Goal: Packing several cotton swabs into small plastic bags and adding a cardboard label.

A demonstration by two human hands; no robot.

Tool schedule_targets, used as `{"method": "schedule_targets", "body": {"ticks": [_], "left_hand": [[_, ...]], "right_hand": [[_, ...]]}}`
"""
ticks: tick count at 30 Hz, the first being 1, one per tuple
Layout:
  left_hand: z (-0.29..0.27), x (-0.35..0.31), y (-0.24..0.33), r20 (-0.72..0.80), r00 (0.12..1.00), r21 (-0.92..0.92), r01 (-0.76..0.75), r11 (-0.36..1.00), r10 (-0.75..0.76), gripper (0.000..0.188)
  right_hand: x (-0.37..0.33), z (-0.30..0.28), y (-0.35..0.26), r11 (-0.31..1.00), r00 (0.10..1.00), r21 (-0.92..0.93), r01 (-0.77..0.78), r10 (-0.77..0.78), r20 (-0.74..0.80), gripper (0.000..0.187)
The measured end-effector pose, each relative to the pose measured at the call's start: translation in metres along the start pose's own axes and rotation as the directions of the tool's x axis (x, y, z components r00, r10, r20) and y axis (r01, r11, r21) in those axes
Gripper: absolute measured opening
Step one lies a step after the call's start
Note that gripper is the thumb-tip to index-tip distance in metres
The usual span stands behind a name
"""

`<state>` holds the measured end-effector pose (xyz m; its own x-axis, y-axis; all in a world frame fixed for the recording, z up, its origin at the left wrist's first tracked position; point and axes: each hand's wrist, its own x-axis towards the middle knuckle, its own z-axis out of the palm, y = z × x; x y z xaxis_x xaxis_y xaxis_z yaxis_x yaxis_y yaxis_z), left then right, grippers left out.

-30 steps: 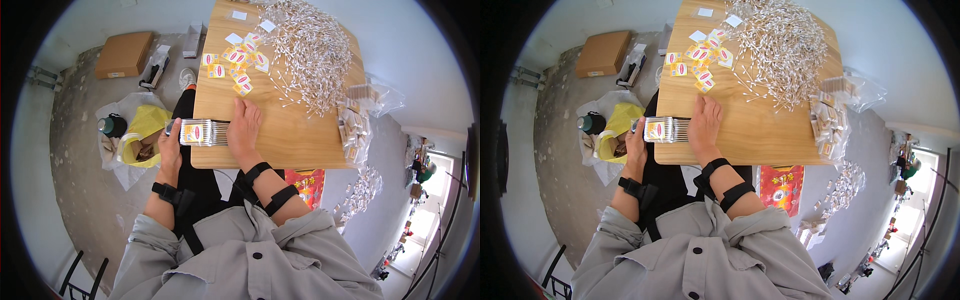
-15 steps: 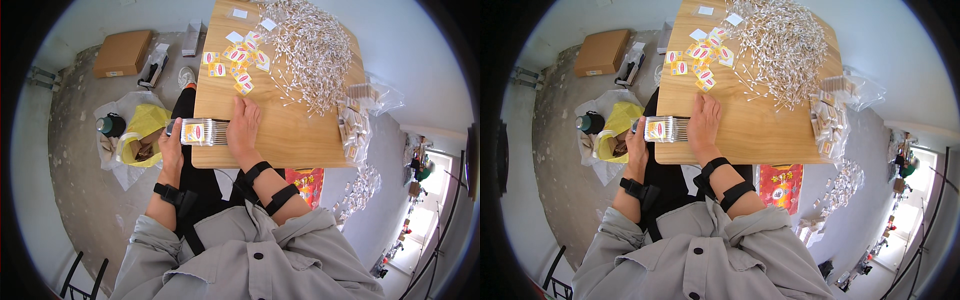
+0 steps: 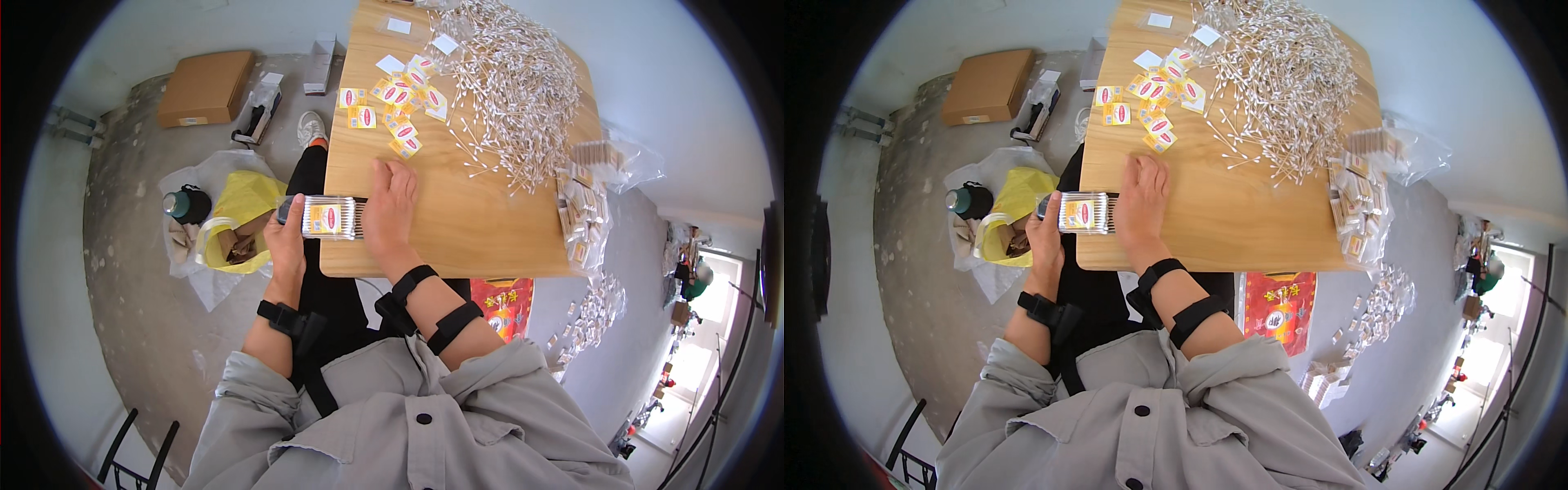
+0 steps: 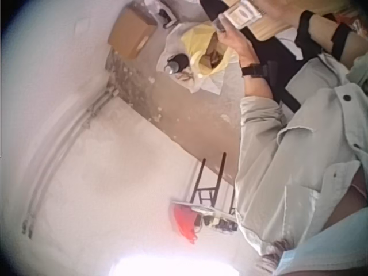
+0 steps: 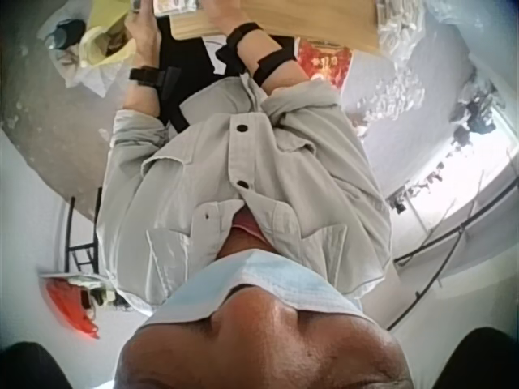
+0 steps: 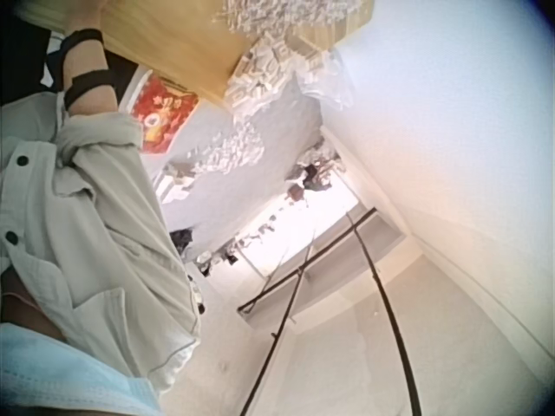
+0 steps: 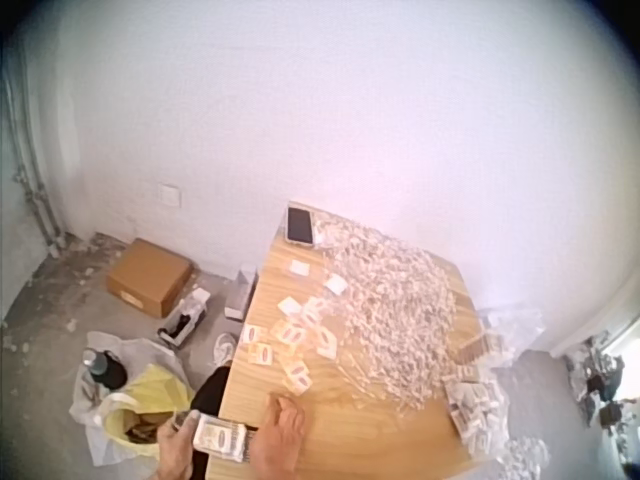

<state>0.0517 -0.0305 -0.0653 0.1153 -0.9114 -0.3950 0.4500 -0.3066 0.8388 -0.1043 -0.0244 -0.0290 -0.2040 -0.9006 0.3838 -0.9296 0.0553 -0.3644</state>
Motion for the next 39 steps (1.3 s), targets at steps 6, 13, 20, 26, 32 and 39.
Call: {"method": "schedule_targets", "body": {"ticks": [6,13,20,26,32,39], "left_hand": [[0.006,-0.005,0.01,-0.023,0.985,0.224,-0.162,0.961,0.171,0.026],[0.01,-0.009,0.02,-0.044,0.987,0.262,-0.137,0.955,0.153,0.027],[-0.012,0.009,0.023,0.11,0.994,-0.015,0.023,1.0,-0.021,0.025],[-0.001,0.0,0.018,0.044,0.997,0.153,0.057,0.987,-0.064,0.025],[0.003,-0.003,0.011,0.066,0.995,0.059,-0.077,0.995,0.073,0.023],[0.0,0.003,0.004,0.024,0.997,0.101,-0.074,0.992,0.072,0.024]], "right_hand": [[0.001,-0.001,-0.004,1.0,1.0,-0.004,-0.011,0.01,-0.016,0.036],[-0.017,-0.016,0.013,0.737,0.925,0.602,-0.307,0.381,0.005,0.033],[-0.036,-0.016,-0.01,0.175,0.813,0.911,-0.374,0.535,0.23,0.041],[-0.035,-0.012,-0.019,0.281,0.862,0.889,-0.362,0.464,0.204,0.045],[-0.033,-0.016,-0.028,0.424,0.882,0.82,-0.383,0.433,0.188,0.043],[-0.028,-0.01,-0.048,0.482,0.905,0.781,-0.396,0.346,0.246,0.045]]}}
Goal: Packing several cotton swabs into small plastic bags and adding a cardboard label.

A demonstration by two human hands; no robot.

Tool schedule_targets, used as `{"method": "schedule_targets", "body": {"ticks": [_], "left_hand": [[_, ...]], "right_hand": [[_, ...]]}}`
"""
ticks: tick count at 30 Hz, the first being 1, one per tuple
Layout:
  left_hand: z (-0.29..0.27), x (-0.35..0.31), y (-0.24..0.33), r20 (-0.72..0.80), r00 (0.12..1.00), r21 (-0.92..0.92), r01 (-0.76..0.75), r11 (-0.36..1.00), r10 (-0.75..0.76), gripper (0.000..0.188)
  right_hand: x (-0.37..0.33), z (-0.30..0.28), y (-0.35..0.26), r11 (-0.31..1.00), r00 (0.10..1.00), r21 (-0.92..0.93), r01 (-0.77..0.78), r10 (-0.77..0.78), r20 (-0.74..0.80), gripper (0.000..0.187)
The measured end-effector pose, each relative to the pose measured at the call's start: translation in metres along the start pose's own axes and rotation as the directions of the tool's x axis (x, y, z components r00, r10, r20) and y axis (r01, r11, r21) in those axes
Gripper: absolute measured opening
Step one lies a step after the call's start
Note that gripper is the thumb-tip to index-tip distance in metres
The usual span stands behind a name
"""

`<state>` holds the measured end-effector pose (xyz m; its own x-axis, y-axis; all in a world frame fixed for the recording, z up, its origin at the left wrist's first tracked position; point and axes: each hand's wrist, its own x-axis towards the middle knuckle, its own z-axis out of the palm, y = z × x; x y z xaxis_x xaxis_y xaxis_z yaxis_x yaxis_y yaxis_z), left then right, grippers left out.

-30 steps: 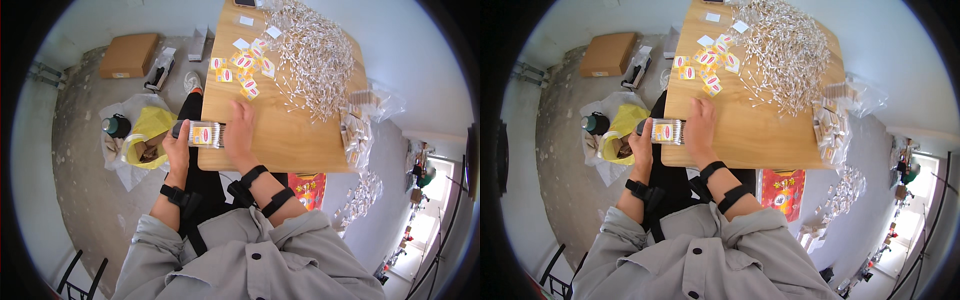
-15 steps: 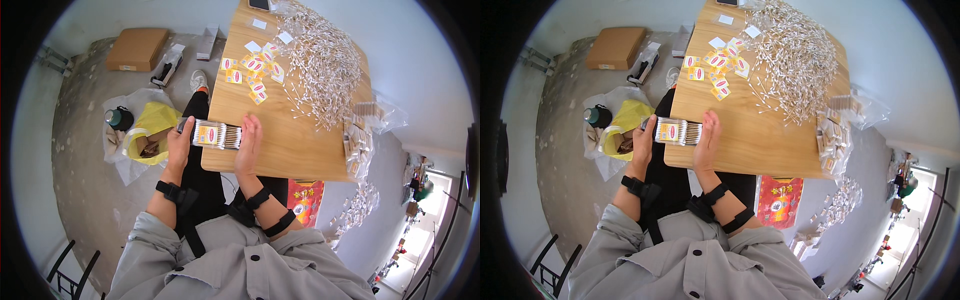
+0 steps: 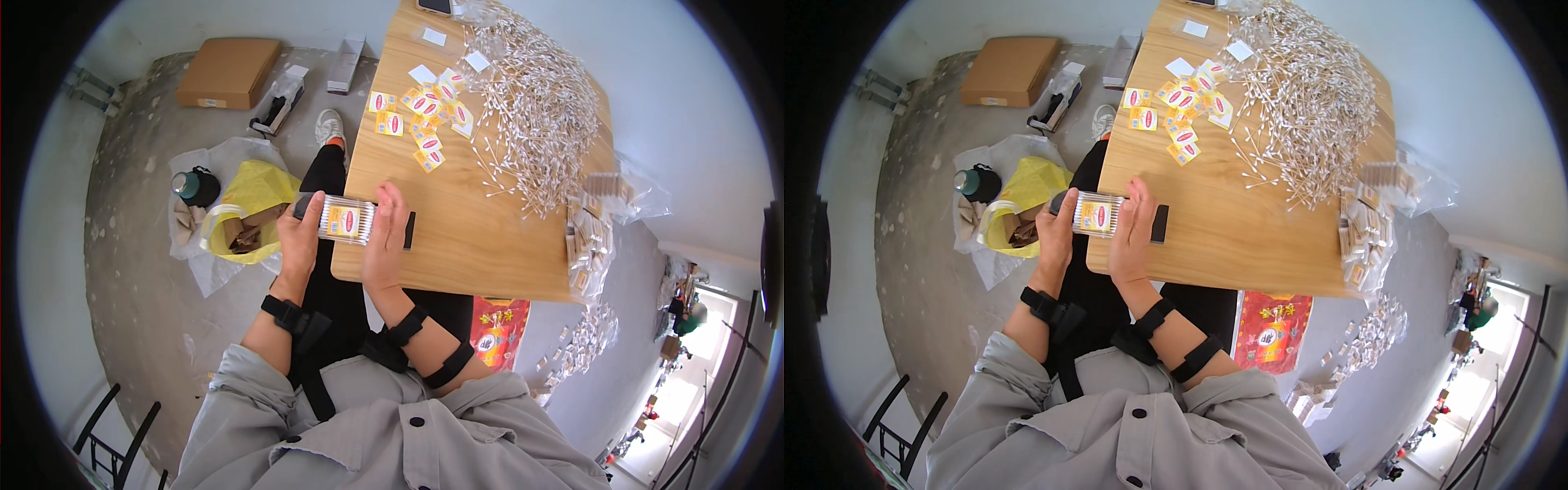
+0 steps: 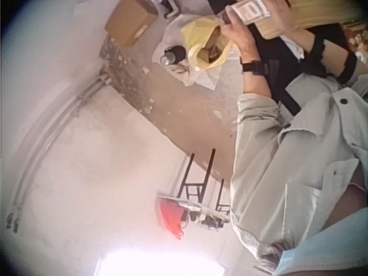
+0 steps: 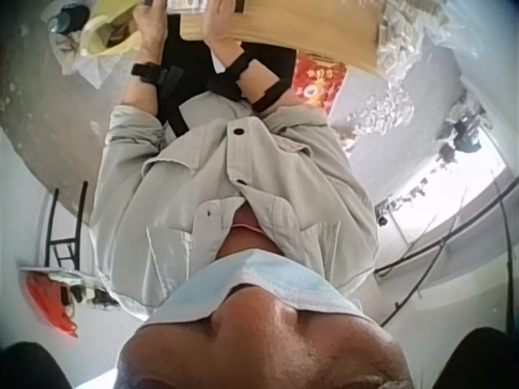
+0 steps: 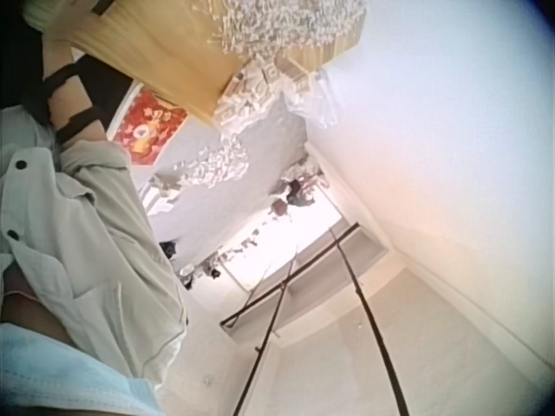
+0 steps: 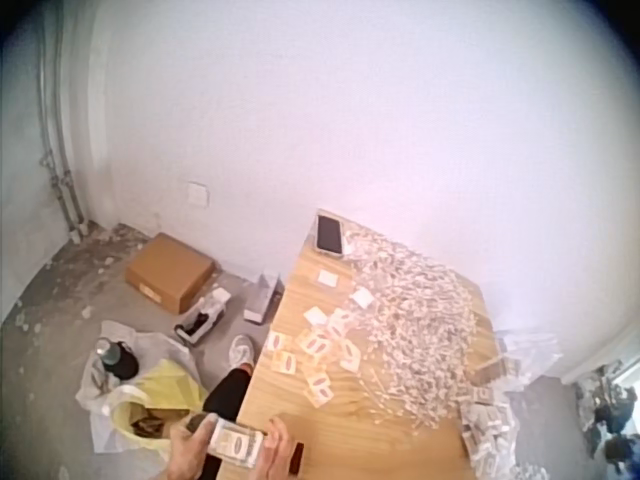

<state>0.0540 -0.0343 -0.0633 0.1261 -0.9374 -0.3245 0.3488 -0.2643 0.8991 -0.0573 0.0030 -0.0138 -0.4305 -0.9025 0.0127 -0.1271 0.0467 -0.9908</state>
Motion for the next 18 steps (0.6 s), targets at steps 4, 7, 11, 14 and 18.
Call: {"method": "schedule_targets", "body": {"ticks": [4,7,11,14,18], "left_hand": [[0.001,-0.003,0.002,-0.001,1.0,0.024,0.026,0.999,-0.026,0.024],[-0.002,-0.003,0.001,0.012,1.0,0.015,0.026,1.0,-0.026,0.023],[0.002,-0.005,0.003,0.019,1.0,0.043,0.012,0.999,-0.013,0.023],[0.0,-0.004,0.0,0.02,1.0,0.111,-0.018,0.994,0.016,0.024],[0.003,-0.005,0.005,-0.025,1.0,0.18,-0.002,0.984,0.006,0.028]], "right_hand": [[-0.001,0.009,0.0,0.996,0.997,0.081,-0.048,0.053,-0.052,0.045],[-0.001,0.015,0.0,0.993,0.996,0.11,-0.038,0.047,-0.078,0.046],[-0.003,0.018,-0.003,0.993,0.995,0.116,-0.018,0.029,-0.097,0.047],[-0.003,0.016,0.0,0.998,0.998,0.066,-0.014,0.018,-0.067,0.048],[0.004,0.001,0.007,0.995,1.0,0.103,0.008,-0.007,-0.017,0.042]]}}
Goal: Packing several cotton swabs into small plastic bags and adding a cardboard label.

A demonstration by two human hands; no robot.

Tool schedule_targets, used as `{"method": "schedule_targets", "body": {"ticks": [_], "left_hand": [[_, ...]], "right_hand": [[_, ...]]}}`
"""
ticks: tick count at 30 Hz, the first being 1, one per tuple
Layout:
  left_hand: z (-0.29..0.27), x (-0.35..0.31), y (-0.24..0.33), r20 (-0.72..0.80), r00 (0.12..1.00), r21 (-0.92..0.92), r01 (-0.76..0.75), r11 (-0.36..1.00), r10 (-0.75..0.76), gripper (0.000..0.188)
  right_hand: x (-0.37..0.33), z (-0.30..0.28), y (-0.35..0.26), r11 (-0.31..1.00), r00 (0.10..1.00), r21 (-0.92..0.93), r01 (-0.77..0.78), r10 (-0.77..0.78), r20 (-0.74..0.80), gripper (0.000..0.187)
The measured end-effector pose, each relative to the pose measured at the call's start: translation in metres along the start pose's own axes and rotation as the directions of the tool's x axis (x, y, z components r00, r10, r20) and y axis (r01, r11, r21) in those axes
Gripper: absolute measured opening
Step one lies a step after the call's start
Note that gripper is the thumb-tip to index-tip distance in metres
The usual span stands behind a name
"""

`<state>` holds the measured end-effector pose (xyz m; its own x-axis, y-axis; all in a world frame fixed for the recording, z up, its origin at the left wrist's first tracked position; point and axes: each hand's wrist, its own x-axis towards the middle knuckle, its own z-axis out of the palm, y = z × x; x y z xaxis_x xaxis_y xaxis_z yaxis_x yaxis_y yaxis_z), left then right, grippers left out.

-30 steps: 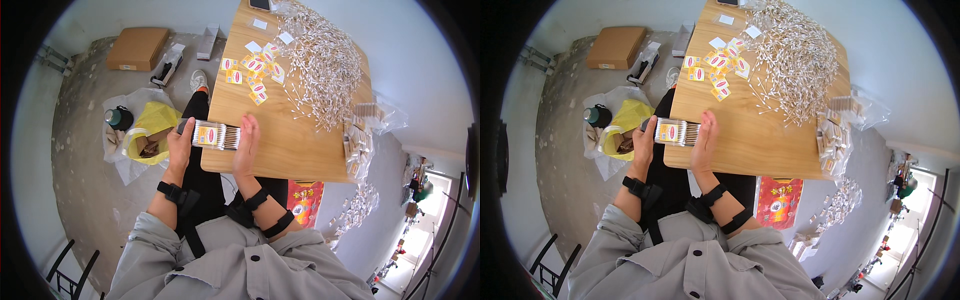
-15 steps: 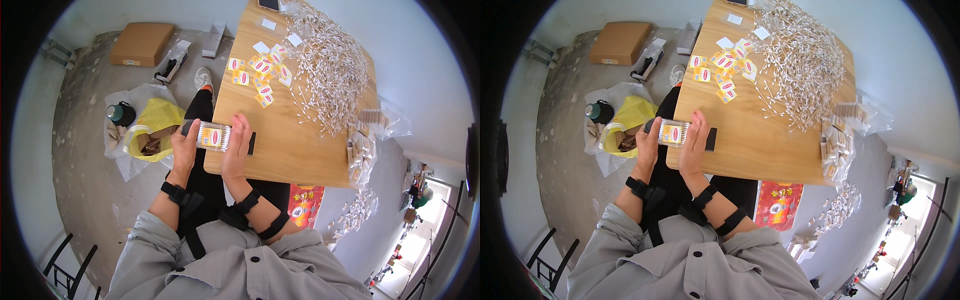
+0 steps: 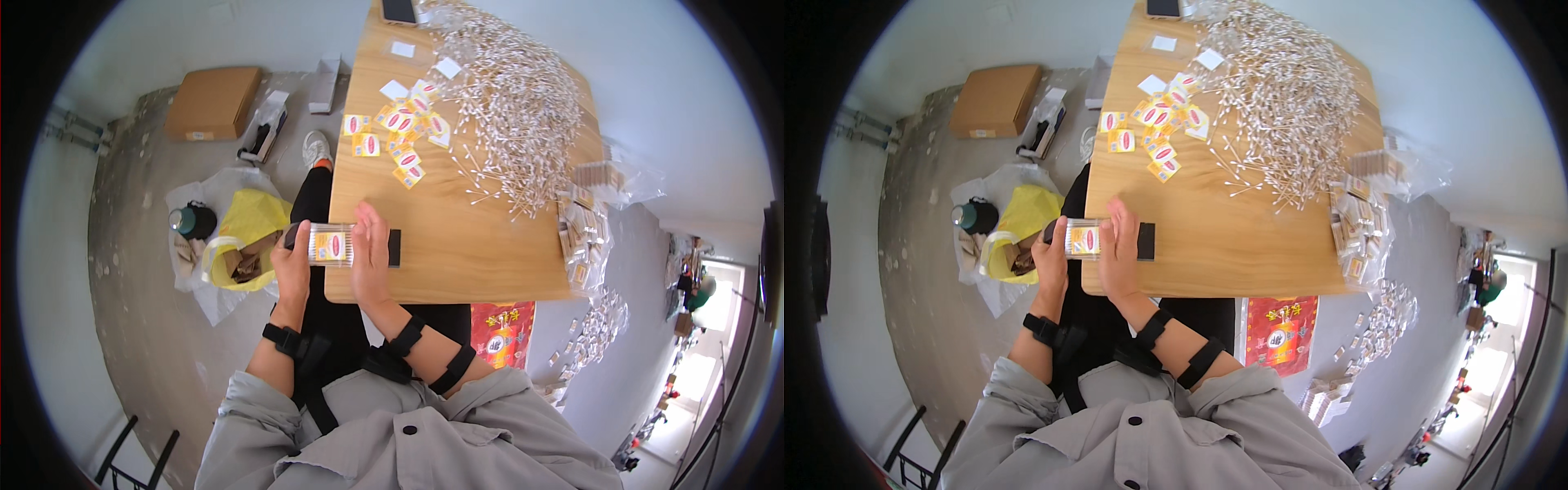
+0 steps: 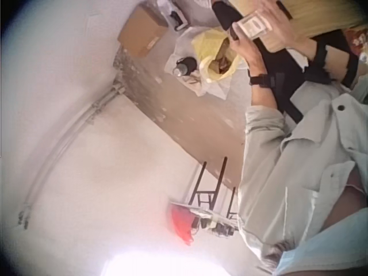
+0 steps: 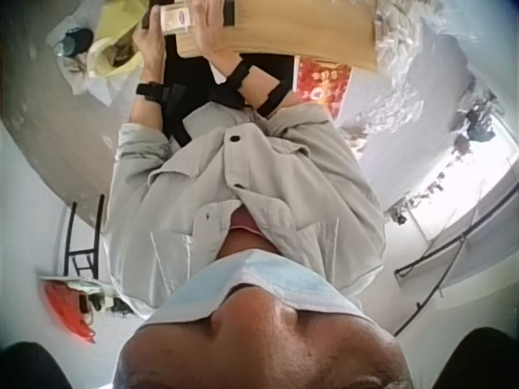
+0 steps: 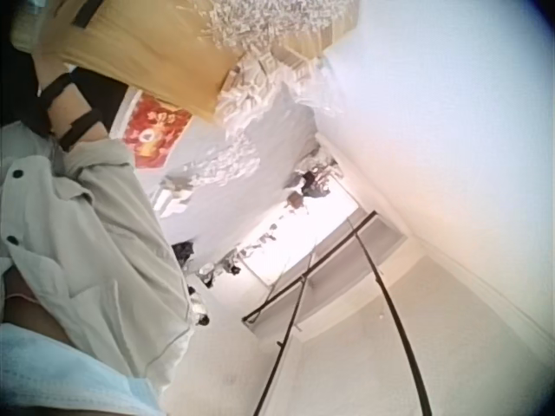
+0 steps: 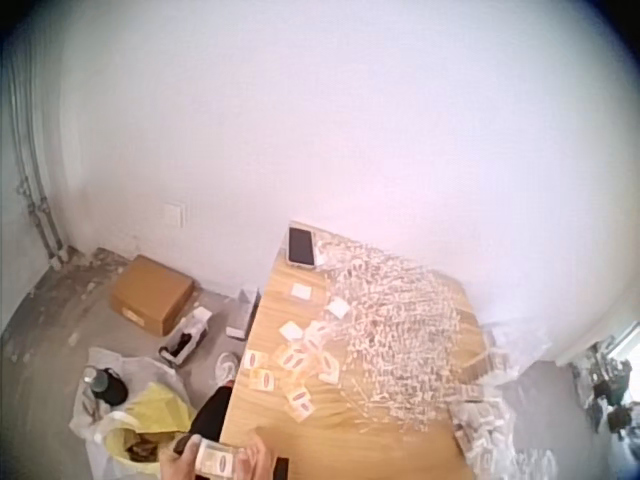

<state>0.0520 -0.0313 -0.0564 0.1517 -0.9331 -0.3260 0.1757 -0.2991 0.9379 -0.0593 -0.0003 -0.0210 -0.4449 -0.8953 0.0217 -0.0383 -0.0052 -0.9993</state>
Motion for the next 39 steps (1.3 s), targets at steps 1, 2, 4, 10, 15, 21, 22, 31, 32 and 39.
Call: {"method": "schedule_targets", "body": {"ticks": [1,2,4,10,15,21,22,31,32,39], "left_hand": [[-0.001,0.0,0.001,-0.018,1.0,0.021,0.015,1.0,-0.015,0.029],[-0.003,0.002,-0.002,-0.038,0.999,0.014,0.017,1.0,-0.016,0.032],[-0.016,0.004,-0.004,-0.073,0.997,0.079,0.006,0.997,-0.001,0.036],[-0.047,0.009,0.002,-0.228,0.963,0.187,-0.1,0.977,0.142,0.039],[0.0,-0.035,0.047,0.033,0.787,0.577,-0.519,0.631,0.616,0.045],[0.086,-0.089,0.045,0.693,0.594,0.482,-0.803,0.352,0.407,0.07],[0.1,-0.092,0.037,0.755,0.549,0.488,-0.836,0.25,0.36,0.075],[0.139,-0.087,-0.007,0.831,0.496,0.511,-0.86,0.01,0.252,0.081],[0.14,-0.087,-0.008,0.831,0.496,0.508,-0.861,0.021,0.251,0.08],[0.139,-0.088,-0.004,0.814,0.512,0.524,-0.851,0.034,0.274,0.076]], "right_hand": [[0.003,-0.008,0.008,1.0,0.999,0.02,0.014,-0.015,0.041,0.039],[0.01,-0.022,0.016,0.997,0.999,-0.054,0.049,-0.05,-0.016,0.035],[0.029,-0.059,0.008,0.993,0.981,-0.004,-0.115,0.113,-0.154,0.035],[0.093,-0.21,0.009,0.624,0.918,-0.78,0.043,-0.333,-0.215,0.038],[0.101,-0.232,0.008,0.65,0.954,-0.759,0.032,-0.246,-0.17,0.022],[0.054,-0.198,0.006,0.627,0.965,-0.753,0.2,-0.26,0.04,0.012],[0.045,-0.19,0.006,0.673,0.964,-0.704,0.228,-0.255,0.068,0.016],[0.097,-0.187,-0.001,0.692,0.925,-0.716,0.089,-0.324,-0.198,0.028],[0.102,-0.187,-0.002,0.692,0.922,-0.717,0.083,-0.325,-0.208,0.028],[0.087,-0.207,0.016,0.696,0.992,-0.712,0.093,-0.002,0.127,0.027]]}}
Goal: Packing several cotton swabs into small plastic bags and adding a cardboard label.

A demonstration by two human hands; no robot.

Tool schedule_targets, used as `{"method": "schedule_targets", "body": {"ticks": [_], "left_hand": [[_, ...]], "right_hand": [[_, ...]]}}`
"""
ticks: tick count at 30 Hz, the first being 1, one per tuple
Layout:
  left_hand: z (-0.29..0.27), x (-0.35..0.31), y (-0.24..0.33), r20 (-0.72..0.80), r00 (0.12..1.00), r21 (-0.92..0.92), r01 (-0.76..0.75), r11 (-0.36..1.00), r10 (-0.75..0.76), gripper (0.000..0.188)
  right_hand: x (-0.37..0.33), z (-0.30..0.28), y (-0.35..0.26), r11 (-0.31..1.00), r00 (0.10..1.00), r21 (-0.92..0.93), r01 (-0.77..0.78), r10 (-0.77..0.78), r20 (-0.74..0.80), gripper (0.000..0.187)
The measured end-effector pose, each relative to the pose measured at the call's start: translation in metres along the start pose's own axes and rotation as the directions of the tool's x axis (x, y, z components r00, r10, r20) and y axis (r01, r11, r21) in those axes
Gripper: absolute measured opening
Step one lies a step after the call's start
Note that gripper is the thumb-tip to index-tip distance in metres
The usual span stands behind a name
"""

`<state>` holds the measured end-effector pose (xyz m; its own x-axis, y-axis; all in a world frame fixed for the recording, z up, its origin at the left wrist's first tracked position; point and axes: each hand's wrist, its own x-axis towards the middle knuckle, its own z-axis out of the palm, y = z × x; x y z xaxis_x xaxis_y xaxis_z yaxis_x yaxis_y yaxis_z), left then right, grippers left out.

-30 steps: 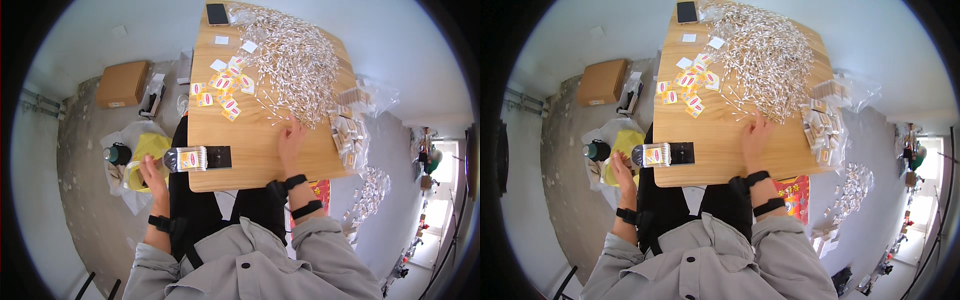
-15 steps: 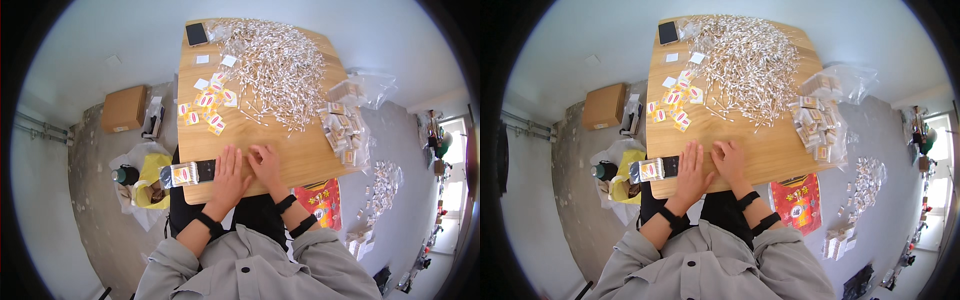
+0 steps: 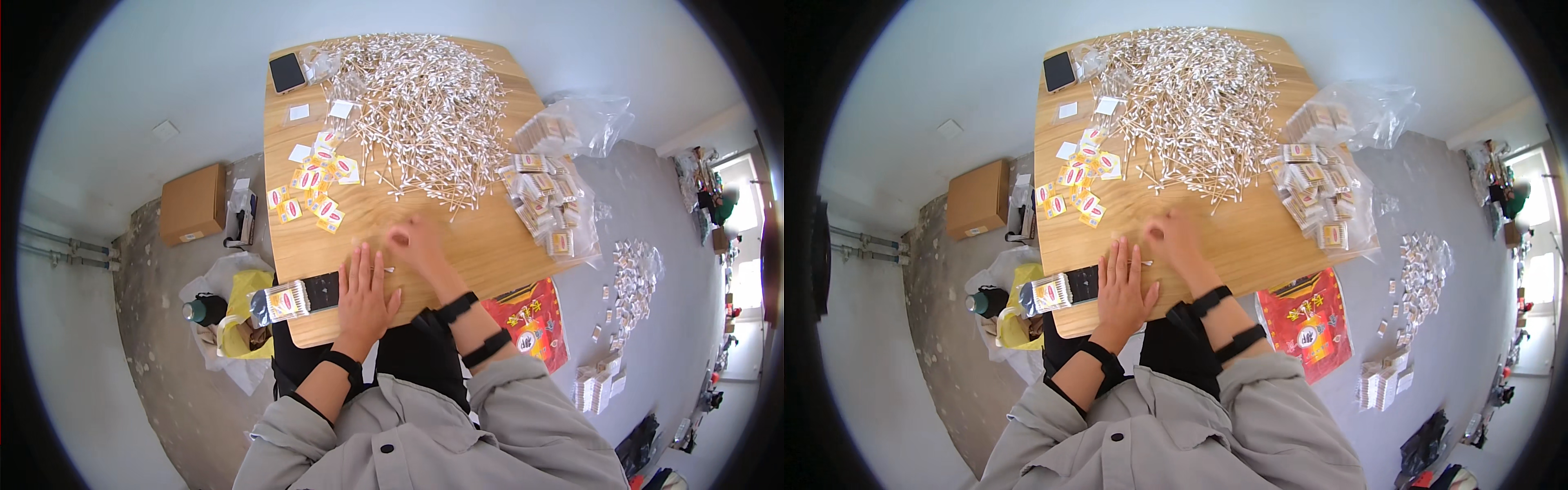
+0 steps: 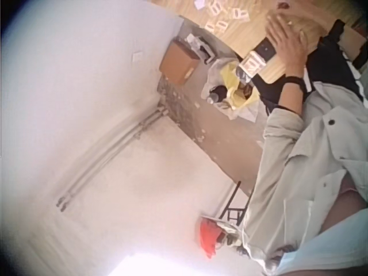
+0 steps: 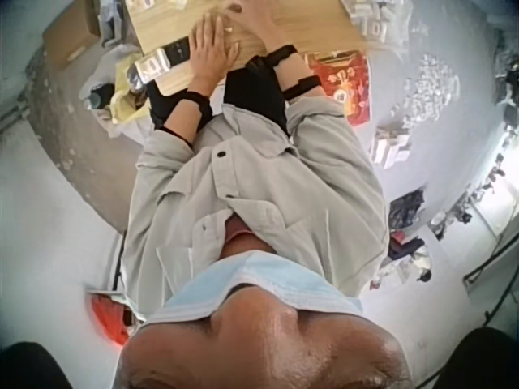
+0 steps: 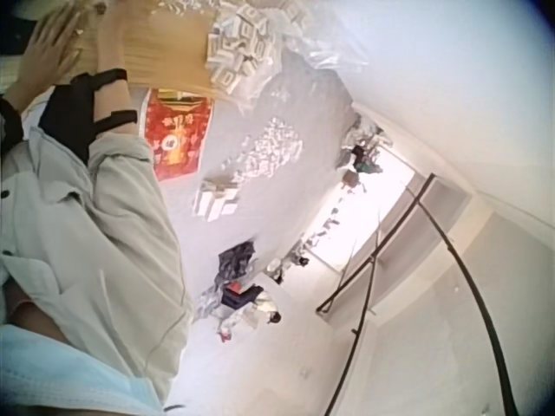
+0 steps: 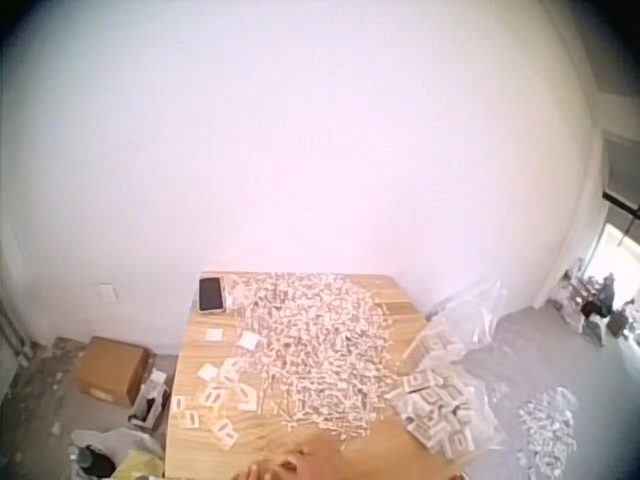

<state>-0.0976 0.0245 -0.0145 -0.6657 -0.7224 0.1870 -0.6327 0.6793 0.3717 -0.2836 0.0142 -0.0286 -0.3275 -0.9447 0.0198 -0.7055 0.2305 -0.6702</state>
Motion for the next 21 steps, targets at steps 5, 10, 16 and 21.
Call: {"method": "schedule_targets", "body": {"ticks": [5,10,16,21], "left_hand": [[-0.004,0.004,0.002,0.046,0.999,0.044,-0.022,0.999,0.02,0.074],[0.0,0.003,0.001,0.04,0.999,0.027,-0.013,1.0,0.012,0.076],[0.0,0.003,0.002,0.064,0.998,0.034,0.002,0.999,-0.005,0.076],[0.0,0.004,0.001,0.096,0.995,0.084,-0.004,0.996,-0.004,0.077]], "right_hand": [[0.001,0.012,0.013,0.946,0.978,0.314,0.082,-0.015,-0.209,0.033],[0.042,-0.005,-0.002,0.997,0.894,-0.067,-0.034,0.0,-0.448,0.031],[0.039,0.003,0.004,0.983,0.846,-0.165,0.077,-0.152,-0.511,0.023],[0.03,-0.006,-0.006,0.974,0.748,-0.188,0.129,-0.22,-0.627,0.013]]}}
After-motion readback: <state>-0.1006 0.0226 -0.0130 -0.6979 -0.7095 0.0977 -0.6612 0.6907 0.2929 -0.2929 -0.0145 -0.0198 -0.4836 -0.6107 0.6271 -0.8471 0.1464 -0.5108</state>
